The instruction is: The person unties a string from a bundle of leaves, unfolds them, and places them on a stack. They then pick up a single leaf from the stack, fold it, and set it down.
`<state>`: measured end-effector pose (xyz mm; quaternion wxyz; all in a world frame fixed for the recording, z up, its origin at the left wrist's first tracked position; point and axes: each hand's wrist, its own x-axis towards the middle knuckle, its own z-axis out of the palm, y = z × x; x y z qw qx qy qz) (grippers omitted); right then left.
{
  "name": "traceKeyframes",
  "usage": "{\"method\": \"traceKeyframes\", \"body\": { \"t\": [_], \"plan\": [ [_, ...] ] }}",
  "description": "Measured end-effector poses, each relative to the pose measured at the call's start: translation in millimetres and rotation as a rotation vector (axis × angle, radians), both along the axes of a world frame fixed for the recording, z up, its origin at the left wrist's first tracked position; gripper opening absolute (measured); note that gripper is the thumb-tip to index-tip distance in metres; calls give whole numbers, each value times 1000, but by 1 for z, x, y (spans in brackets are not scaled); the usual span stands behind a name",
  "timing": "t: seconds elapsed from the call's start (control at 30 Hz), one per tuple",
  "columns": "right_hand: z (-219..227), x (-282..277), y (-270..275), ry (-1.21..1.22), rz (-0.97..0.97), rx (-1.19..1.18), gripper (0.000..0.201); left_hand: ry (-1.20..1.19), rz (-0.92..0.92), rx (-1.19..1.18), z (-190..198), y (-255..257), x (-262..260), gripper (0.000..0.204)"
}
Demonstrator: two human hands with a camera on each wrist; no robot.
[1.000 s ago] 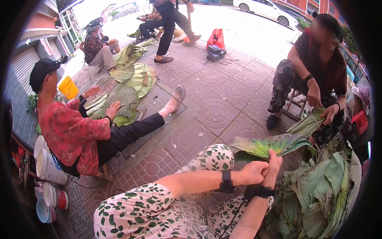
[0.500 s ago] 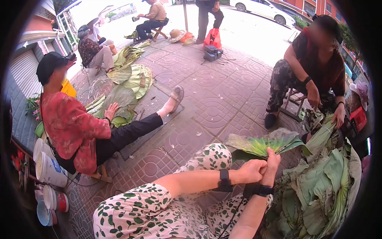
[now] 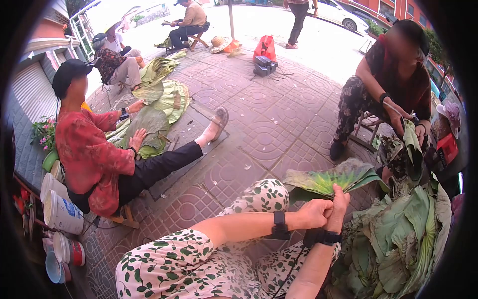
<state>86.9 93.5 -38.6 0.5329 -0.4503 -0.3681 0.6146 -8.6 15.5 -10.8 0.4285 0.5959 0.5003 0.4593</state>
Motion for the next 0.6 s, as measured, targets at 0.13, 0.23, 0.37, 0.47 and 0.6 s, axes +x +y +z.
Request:
{"method": "traceKeyframes", "body": {
  "t": [0.13,0.23,0.37,0.47,0.6],
  "plan": [
    [1,-1,0,-18,0,18,19,-16,25,25,-2,0,2,16],
    [10,-5,-9,9,-24,34,18,-20,19,17,0,-1,0,16],
    [13,-7,-12,8,-22,27,18,-23,16,40,-7,2,1,15],
    [14,-8,-11,13,-14,21,18,-14,25,75,-9,2,2,15],
    [17,-9,-12,1,-13,11,19,-28,21,69,-9,2,1,15]
  ]
}}
